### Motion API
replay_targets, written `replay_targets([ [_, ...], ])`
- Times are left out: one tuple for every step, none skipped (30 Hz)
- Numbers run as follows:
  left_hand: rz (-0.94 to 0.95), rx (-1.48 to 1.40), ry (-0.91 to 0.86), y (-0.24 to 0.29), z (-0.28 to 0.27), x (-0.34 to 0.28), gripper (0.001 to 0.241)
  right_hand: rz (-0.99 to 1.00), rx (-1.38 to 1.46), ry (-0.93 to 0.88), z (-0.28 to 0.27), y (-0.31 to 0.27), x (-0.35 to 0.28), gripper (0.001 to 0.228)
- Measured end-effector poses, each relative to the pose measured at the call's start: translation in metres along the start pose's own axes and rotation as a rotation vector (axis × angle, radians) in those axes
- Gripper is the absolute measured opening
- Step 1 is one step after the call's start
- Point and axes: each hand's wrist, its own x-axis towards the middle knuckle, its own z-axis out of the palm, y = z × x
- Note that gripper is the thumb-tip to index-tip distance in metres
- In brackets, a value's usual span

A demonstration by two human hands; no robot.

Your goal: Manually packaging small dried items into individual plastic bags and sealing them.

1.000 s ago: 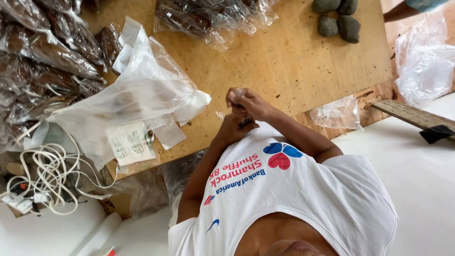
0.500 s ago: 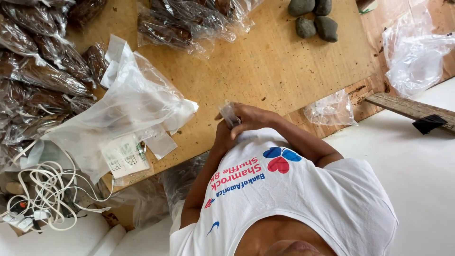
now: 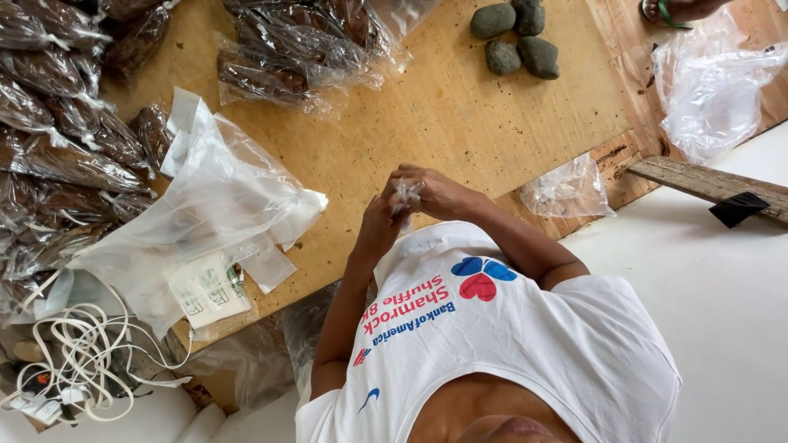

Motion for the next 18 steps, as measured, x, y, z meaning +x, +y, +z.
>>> replay_targets([
  [0.070,-0.013,-0.005,-0.002,0.000,0.004,0.008,-0.032,-0.174,0.009,-0.008,0.002,0.002,0.023],
  [0.075,-0.012,-0.006,-0.001,0.000,0.007,0.008,-0.033,-0.178,0.011,-0.014,-0.004,0.001,0.023],
  [0.148,-0.071,0.050,0.000,-0.001,0.009,0.015,0.090,-0.055,-0.003,-0.019,-0.009,0.001,0.020],
  [0.222,-0.129,0.106,0.001,-0.002,0.011,0.025,0.214,0.069,-0.017,-0.024,-0.015,0.001,0.017],
  [0.221,-0.128,0.107,0.009,-0.003,0.014,0.025,0.213,0.069,-0.019,-0.025,-0.012,-0.003,0.017],
  [0.245,-0.127,0.139,0.018,-0.006,0.017,0.031,0.265,0.187,0.011,-0.026,-0.008,-0.007,0.015],
  [0.267,-0.125,0.174,0.026,-0.008,0.020,0.037,0.315,0.305,0.037,-0.027,-0.005,-0.009,0.013],
  [0.265,-0.122,0.179,0.028,-0.007,0.019,0.037,0.313,0.306,0.032,-0.028,-0.003,-0.010,0.013],
  [0.259,-0.127,0.214,0.029,-0.005,0.020,0.034,0.345,0.380,0.053,-0.031,-0.001,-0.010,0.013],
  [0.254,-0.131,0.249,0.030,-0.003,0.020,0.030,0.377,0.454,0.074,-0.033,0.001,-0.010,0.012],
  [0.253,-0.129,0.258,0.030,-0.001,0.021,0.030,0.375,0.452,0.066,-0.036,0.005,-0.010,0.012],
  [0.253,-0.115,0.269,0.029,0.002,0.022,0.031,0.366,0.490,0.079,-0.038,0.009,-0.011,0.012],
  [0.251,-0.100,0.281,0.028,0.004,0.022,0.031,0.358,0.531,0.091,-0.040,0.013,-0.011,0.012],
  [0.247,-0.098,0.291,0.029,0.005,0.025,0.031,0.357,0.530,0.080,-0.045,0.014,-0.010,0.012],
  [0.259,-0.081,0.291,0.031,0.006,0.027,0.033,0.346,0.547,0.097,-0.048,0.015,-0.009,0.012],
  [0.270,-0.065,0.291,0.032,0.007,0.028,0.035,0.335,0.563,0.114,-0.051,0.017,-0.008,0.012],
  [0.268,-0.063,0.299,0.035,0.007,0.029,0.035,0.333,0.563,0.107,-0.053,0.017,-0.008,0.012],
  [0.259,-0.064,0.298,0.037,0.007,0.029,0.035,0.323,0.558,0.114,-0.056,0.018,-0.007,0.011],
])
